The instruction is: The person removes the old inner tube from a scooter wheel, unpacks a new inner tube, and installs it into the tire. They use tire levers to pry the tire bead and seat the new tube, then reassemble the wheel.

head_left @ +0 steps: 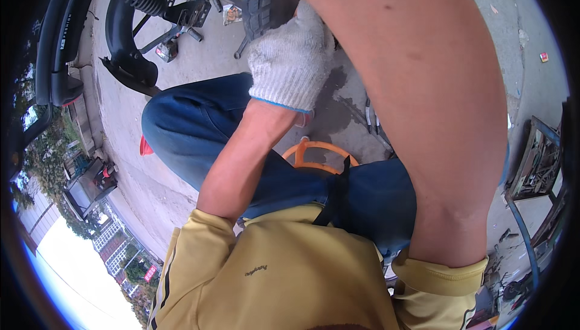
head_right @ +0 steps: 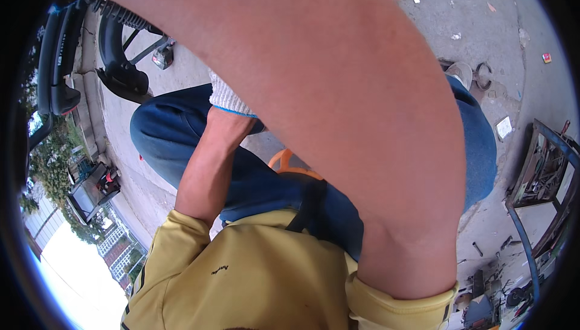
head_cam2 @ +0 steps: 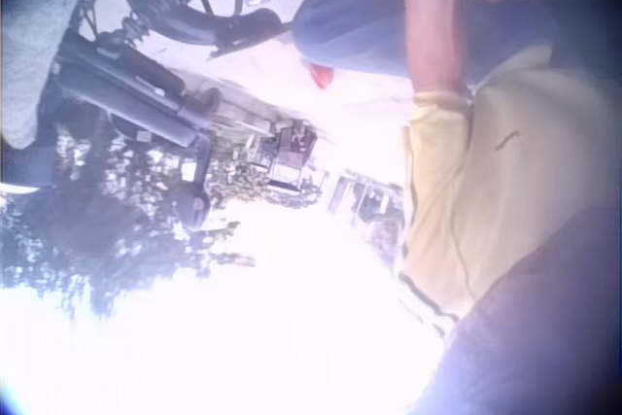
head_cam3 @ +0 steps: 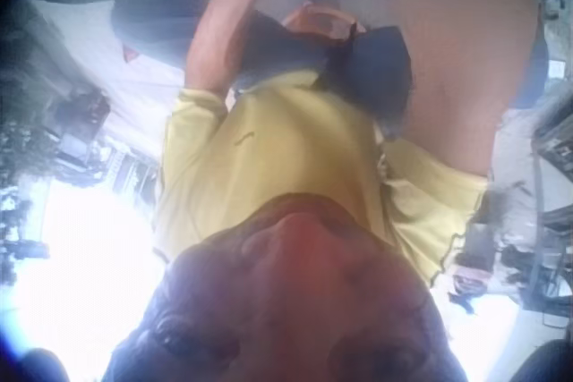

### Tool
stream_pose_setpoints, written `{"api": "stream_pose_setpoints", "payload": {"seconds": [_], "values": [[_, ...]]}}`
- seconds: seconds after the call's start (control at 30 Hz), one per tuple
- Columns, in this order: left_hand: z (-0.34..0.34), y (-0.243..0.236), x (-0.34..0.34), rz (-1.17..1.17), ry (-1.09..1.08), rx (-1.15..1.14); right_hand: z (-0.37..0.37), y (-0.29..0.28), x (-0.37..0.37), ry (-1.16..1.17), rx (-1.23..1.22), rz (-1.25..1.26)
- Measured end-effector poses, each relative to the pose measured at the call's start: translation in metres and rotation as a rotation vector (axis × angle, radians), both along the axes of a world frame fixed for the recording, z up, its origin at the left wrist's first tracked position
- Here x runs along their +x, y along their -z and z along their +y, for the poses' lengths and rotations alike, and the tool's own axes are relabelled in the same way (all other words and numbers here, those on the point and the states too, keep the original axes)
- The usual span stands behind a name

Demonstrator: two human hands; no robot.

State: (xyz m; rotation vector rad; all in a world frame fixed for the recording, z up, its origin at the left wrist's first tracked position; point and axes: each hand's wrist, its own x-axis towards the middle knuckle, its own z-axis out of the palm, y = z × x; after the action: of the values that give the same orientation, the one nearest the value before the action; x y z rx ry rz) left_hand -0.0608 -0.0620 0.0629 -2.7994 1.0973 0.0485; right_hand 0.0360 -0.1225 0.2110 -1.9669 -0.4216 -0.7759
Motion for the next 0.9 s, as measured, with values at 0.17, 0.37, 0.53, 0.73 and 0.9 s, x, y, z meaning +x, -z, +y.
{"api": "stream_pose_setpoints", "payload": {"seconds": [0.17,0.37,0.53,0.73,0.9], "values": [[0.072,0.014,0.012,-0.091,0.014,-0.377,-0.012,-0.002,0.007,0.044,-0.01,-0.029],[0.044,-0.023,0.084,-0.117,-0.157,-0.491,-0.029,-0.007,0.009,0.086,0.048,-0.076],[0.014,-0.03,0.127,-0.108,-0.201,-0.462,-0.026,-0.01,0.008,-0.026,0.015,-0.068],[0.006,-0.027,0.143,-0.09,-0.228,-0.446,-0.029,-0.01,0.009,-0.02,0.012,-0.102],[0.006,-0.013,0.145,-0.053,-0.223,-0.474,-0.026,0.0,0.012,-0.012,-0.015,-0.099]]}}
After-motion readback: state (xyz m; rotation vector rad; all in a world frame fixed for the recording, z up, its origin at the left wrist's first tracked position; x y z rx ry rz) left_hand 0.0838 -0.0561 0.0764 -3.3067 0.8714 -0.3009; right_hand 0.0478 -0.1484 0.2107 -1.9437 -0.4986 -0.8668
